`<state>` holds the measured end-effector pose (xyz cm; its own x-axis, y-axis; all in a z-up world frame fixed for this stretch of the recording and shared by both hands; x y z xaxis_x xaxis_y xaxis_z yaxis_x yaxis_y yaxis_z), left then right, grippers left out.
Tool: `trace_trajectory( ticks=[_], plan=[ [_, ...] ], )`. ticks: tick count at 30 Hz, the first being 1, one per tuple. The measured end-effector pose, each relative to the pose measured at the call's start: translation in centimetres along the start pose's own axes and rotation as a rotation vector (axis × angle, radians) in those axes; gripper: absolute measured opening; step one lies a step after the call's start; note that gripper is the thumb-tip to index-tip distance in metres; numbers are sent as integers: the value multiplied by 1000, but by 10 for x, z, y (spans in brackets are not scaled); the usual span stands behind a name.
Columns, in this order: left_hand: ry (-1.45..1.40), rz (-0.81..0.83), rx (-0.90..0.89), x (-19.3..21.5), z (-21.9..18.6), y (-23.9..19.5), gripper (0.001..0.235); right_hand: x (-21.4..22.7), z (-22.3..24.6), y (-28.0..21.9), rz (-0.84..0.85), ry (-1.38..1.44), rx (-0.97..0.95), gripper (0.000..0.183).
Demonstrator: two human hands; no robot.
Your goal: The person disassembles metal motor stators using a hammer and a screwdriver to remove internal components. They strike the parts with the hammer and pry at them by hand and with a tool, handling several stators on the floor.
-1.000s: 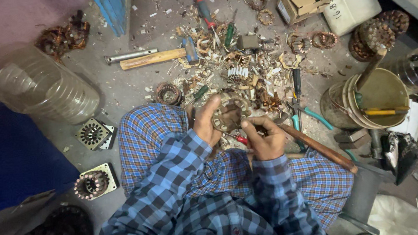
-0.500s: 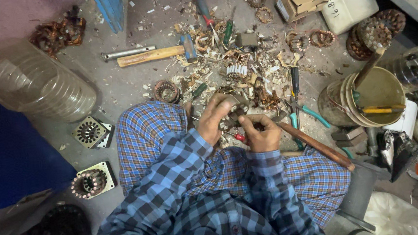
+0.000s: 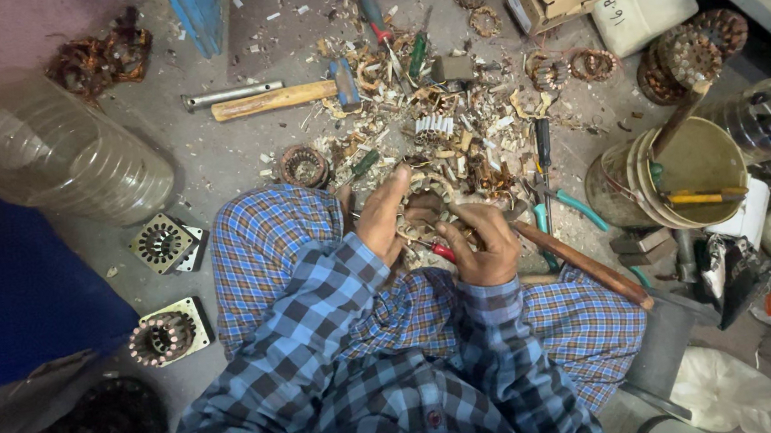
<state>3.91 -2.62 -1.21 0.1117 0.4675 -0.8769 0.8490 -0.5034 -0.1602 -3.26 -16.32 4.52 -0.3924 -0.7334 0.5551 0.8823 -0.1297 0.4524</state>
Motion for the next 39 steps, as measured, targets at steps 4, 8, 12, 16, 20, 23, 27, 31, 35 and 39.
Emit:
trace_trajectory(
  ticks=[4,8,12,16,20,23,27,31,35,39],
  plan=[
    [118,-142,68,20,13,5,48,3,1,-2,-28,-34,90,34],
    [191,-128,21,32,21,11,45,4,-3,-4,-22,-23,31,31],
    [272,-143,17,45,27,16,50,2,-3,-3,-20,-13,-30,29],
    [441,-128,-106,45,28,18,55,1,1,-6,-53,-129,55,29],
    [768,-143,-177,33,17,10,51,-3,0,-6,-29,-250,110,29],
    [1054,-191,-280,18,4,1,46,-5,-5,-2,8,-240,117,25],
    [1176,-135,-462,-5,-6,-8,41,-4,-9,-2,18,-196,107,20],
    [1254,-167,-449,-10,-11,-8,41,-4,-18,-9,28,-119,-13,18],
    [1139,-226,-367,2,-11,-4,44,1,-41,-23,15,-3,-193,15],
    [1097,-259,-350,16,-7,4,48,-8,-86,-35,18,456,-572,10]
  ],
)
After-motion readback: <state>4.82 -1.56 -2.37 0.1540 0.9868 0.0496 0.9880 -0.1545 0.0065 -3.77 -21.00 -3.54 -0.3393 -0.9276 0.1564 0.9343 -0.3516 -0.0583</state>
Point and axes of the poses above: each hand's wrist, its own y-axis towards the middle knuckle, its own x-axis out of the back of the hand, z = x × y, the point moved 5 cm from there along y, towards the middle knuckle, and after that the axes turned 1 degree about x, right-handed, at the moved point
